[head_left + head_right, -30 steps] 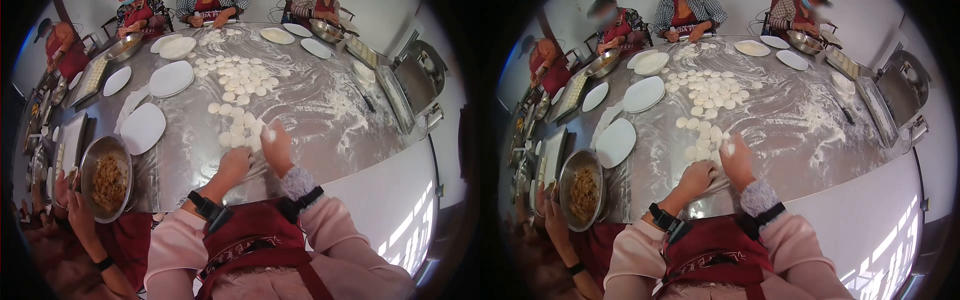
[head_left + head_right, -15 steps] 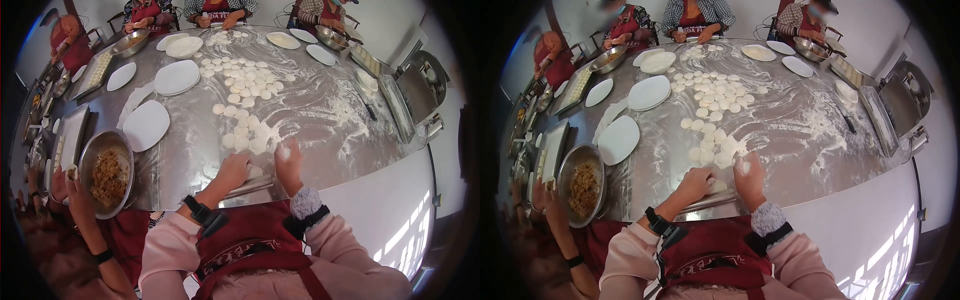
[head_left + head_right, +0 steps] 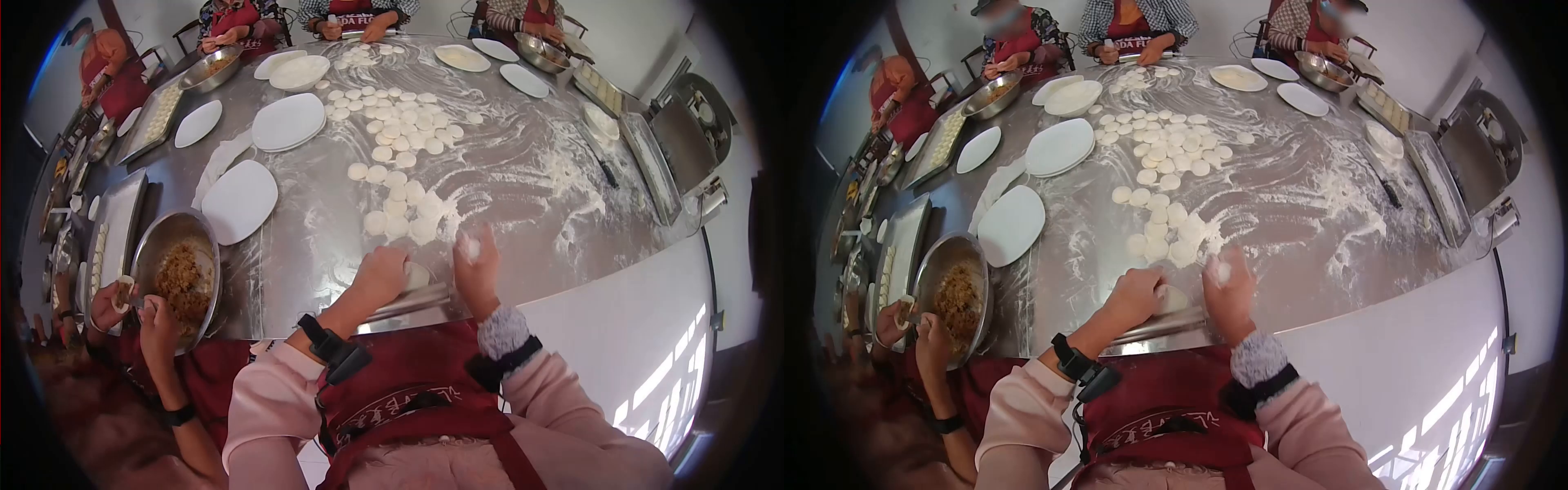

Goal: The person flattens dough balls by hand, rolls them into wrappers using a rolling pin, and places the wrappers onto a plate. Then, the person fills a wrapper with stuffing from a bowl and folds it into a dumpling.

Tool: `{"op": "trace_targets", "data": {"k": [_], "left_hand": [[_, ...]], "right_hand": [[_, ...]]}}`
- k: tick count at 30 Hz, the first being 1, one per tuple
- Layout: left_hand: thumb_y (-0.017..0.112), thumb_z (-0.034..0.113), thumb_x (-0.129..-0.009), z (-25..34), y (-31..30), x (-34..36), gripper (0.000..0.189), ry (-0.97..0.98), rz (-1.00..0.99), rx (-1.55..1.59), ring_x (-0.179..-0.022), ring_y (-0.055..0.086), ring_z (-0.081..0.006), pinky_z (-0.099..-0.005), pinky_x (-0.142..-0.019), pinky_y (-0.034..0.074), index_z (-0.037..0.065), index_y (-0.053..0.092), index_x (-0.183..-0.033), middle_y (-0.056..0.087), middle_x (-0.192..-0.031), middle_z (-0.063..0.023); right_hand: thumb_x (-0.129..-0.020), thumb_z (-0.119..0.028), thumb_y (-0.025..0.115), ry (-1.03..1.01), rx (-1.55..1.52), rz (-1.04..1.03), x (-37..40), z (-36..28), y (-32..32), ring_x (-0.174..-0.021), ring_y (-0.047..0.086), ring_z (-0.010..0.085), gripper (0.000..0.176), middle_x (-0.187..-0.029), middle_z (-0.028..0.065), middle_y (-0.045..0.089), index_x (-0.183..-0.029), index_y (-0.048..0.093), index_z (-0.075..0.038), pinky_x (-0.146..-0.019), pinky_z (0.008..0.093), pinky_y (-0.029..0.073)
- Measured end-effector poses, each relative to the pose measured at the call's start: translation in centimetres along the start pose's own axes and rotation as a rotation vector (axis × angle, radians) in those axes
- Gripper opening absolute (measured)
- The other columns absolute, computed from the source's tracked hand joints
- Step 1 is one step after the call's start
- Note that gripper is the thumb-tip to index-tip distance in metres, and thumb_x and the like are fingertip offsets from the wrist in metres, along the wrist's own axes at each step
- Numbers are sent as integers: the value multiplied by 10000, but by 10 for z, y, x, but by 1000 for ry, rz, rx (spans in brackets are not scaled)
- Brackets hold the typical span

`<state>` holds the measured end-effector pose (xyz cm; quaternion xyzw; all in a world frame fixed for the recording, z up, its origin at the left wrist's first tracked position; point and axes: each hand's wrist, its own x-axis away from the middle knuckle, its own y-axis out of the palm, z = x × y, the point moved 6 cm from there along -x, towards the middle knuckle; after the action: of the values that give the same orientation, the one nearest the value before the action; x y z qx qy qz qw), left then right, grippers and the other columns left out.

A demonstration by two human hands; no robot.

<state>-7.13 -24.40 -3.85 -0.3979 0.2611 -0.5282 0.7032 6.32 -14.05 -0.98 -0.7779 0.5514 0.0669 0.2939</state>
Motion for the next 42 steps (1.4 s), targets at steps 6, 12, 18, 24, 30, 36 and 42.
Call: {"op": "trace_targets", "data": {"k": [6, 12, 18, 24, 30, 36, 42], "left_hand": [[585, 146, -814, 0, -7, -21, 147, -171, 179, 131, -852, 631, -372, -454, -751, 490, 23, 605, -893, 657, -874, -184], [580, 112, -808, -11, -5, 1, 130, -35, 56, 120, -833, 629, -380, -446, -751, 498, 23, 603, -900, 658, -891, -182], [576, 92, -798, 0, -5, -21, 120, -127, 203, 216, -832, 627, -384, -450, -751, 496, 36, 606, -900, 654, -869, -187], [564, 75, -802, -12, -4, -8, 126, -3, 116, 143, -845, 629, -387, -446, -757, 498, -1, 592, -899, 651, -862, -205], [565, 69, -798, 1, -3, -17, 150, -125, 166, 197, -842, 634, -383, -434, -748, 503, 7, 604, -929, 654, -856, -208], [575, 74, -792, -8, -5, -7, 126, 24, 105, 91, -801, 634, -376, -432, -714, 502, 10, 593, -899, 649, -820, -199], [539, 68, -811, -6, 0, -14, 111, -38, 228, 240, -803, 626, -385, -445, -712, 491, 7, 593, -886, 645, -816, -205]], "right_hand": [[-850, -192, 611, -130, 92, 19, -46, -22, 44, -720, 589, 461, 222, -763, 256, 607, -944, 533, -7, -627, 466, 474], [-850, -186, 604, 5, -9, 6, 6, 2, -4, -758, 596, 458, 225, -796, 251, 620, -955, 536, 0, -649, 462, 480], [-849, -183, 601, -130, 128, 17, -49, -17, 50, -748, 600, 443, 201, -784, 224, 622, -949, 543, -19, -667, 462, 482], [-844, -186, 607, 30, -33, 2, 11, 16, -3, -764, 595, 455, 213, -787, 252, 608, -932, 527, -9, -652, 484, 468], [-856, -204, 605, -178, 207, 50, -49, -21, 49, -737, 605, 437, 231, -789, 245, 611, -962, 536, -11, -602, 456, 478], [-849, -163, 614, 60, -67, 5, 10, 5, -4, -683, 591, 432, 199, -755, 219, 603, -969, 548, -19, -621, 460, 477], [-835, -160, 622, -86, 109, 2, -40, -14, 37, -721, 582, 422, 207, -786, 207, 599, -955, 537, -14, -649, 447, 467]]}}
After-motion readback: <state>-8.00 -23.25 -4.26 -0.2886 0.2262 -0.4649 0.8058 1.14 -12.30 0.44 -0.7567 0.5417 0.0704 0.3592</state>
